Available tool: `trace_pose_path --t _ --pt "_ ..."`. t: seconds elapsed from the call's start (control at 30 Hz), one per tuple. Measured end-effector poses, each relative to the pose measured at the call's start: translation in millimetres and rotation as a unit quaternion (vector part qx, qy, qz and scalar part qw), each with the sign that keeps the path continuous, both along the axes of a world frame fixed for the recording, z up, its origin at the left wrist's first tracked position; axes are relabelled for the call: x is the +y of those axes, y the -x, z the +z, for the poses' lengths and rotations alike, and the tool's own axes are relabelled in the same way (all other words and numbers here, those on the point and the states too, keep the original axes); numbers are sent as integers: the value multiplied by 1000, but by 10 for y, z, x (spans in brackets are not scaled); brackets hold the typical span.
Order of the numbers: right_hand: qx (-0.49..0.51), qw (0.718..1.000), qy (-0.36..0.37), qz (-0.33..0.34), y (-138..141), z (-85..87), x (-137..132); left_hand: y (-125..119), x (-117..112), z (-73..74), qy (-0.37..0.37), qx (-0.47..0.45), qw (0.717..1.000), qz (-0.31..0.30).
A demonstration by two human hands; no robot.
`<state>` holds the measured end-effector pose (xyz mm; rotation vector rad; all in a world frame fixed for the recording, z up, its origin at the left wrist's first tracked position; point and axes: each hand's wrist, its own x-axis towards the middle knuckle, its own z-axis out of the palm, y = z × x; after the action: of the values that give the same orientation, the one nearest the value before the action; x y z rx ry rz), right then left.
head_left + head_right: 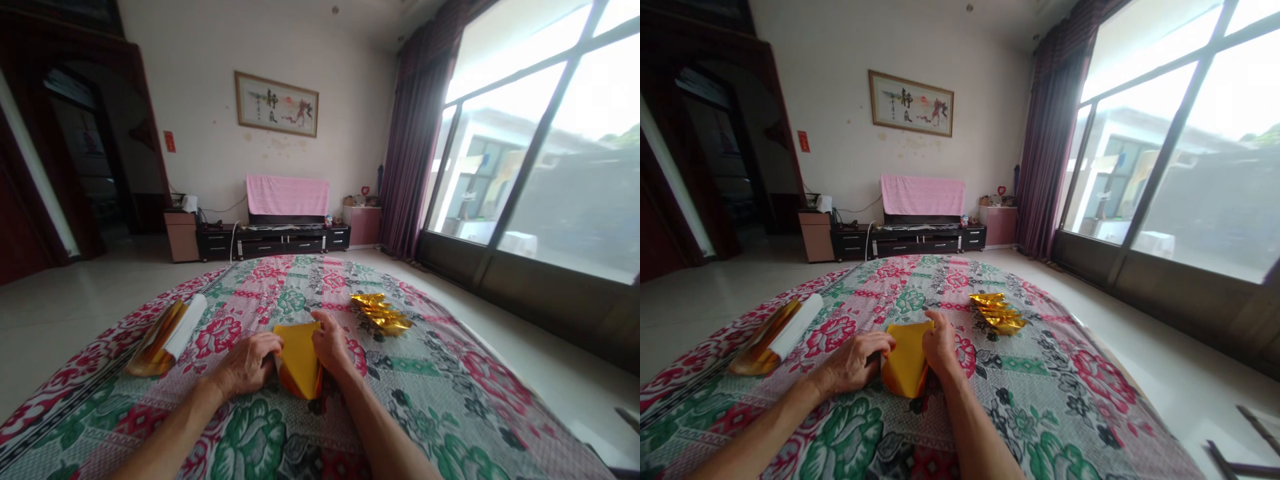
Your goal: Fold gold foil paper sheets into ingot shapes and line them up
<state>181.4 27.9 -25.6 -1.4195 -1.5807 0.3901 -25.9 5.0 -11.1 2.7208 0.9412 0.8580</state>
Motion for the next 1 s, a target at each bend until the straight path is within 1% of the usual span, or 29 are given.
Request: trace_pose_path --t 0.13,0.2,0.27,0.37,0.43,0.5,0.63,0.77,0.83,0.9,0.93,1.0 --pt "-102 988 -71 91 -60 44 -81 38 -26 0 19 -10 1000 15" --pt "-146 980 -95 100 -83 77 -127 43 -26 0 19 -9 1000 22" --pt "-178 972 -102 112 -93 103 -160 35 -33 19 21 -7 999 26" --pt "-197 965 -89 148 -89 110 -171 12 -57 76 37 -8 999 36" --pt "-185 964 -69 176 -90 96 -158 1 -69 109 51 -14 997 48" --pt "-158 969 -50 185 -104 83 -145 -2 -67 125 64 -32 995 66" --pt "-95 980 -16 173 -148 105 -150 4 -39 132 88 -62 991 81" --pt "-47 985 22 166 -150 145 -173 0 -22 145 87 -34 988 121" --pt "0 986 51 162 -137 137 -173 4 -16 144 88 -28 987 132" --pt "46 985 75 146 -127 112 -161 18 -8 132 93 -36 989 111" --pt "55 986 75 137 -124 99 -153 27 -2 123 94 -43 990 93" --pt "40 991 49 116 -127 82 -136 43 11 105 94 -55 992 65"
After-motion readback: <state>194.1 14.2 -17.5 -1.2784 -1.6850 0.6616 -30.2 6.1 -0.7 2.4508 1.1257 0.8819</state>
